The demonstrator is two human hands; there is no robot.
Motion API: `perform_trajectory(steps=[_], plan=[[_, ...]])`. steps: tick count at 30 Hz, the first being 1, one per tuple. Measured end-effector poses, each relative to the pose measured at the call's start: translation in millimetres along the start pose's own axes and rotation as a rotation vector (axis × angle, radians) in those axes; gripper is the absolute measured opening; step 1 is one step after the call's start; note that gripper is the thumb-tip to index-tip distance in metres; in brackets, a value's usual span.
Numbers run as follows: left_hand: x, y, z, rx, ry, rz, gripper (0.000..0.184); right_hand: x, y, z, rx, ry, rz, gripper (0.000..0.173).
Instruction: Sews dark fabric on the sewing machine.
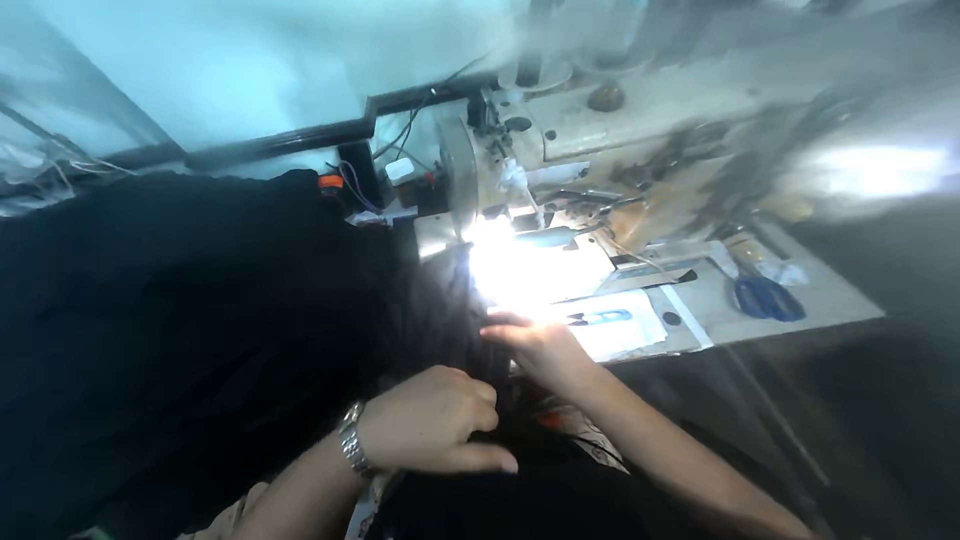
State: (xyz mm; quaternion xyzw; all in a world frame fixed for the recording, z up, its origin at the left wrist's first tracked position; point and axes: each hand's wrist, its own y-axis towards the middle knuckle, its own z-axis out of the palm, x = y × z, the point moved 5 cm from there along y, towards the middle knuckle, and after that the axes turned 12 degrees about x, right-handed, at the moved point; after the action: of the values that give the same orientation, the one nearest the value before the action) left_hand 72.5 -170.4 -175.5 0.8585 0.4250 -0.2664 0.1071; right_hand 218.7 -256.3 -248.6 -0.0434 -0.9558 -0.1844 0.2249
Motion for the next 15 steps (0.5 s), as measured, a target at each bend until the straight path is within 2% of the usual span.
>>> perform_trajectory(steps=[2,4,7,9,15], plan=[[12,3,0,-0.05,-0.001,-0.1,0.052,14,-25,9,0.031,-0.014,-0.005,0.02],[27,8,-5,-0.122,0.082,-0.306,0.052,23,-42,12,0.009,-0.019,-0.03,0.015],[61,14,-4,-0.244,0.332,-0.676,0.067,32,-53,2,-0.066,-0.047,-0.067,0.018],[70,13,-5,-0.299,0.463,-0.828,0.073,33,-56,-1,-0.074,-0.076,-0.068,0.021],[67,17,-1,-0.294,0.515,-0.879,0.068,29,-54,-6,-0.065,-0.111,-0.088,0.023]])
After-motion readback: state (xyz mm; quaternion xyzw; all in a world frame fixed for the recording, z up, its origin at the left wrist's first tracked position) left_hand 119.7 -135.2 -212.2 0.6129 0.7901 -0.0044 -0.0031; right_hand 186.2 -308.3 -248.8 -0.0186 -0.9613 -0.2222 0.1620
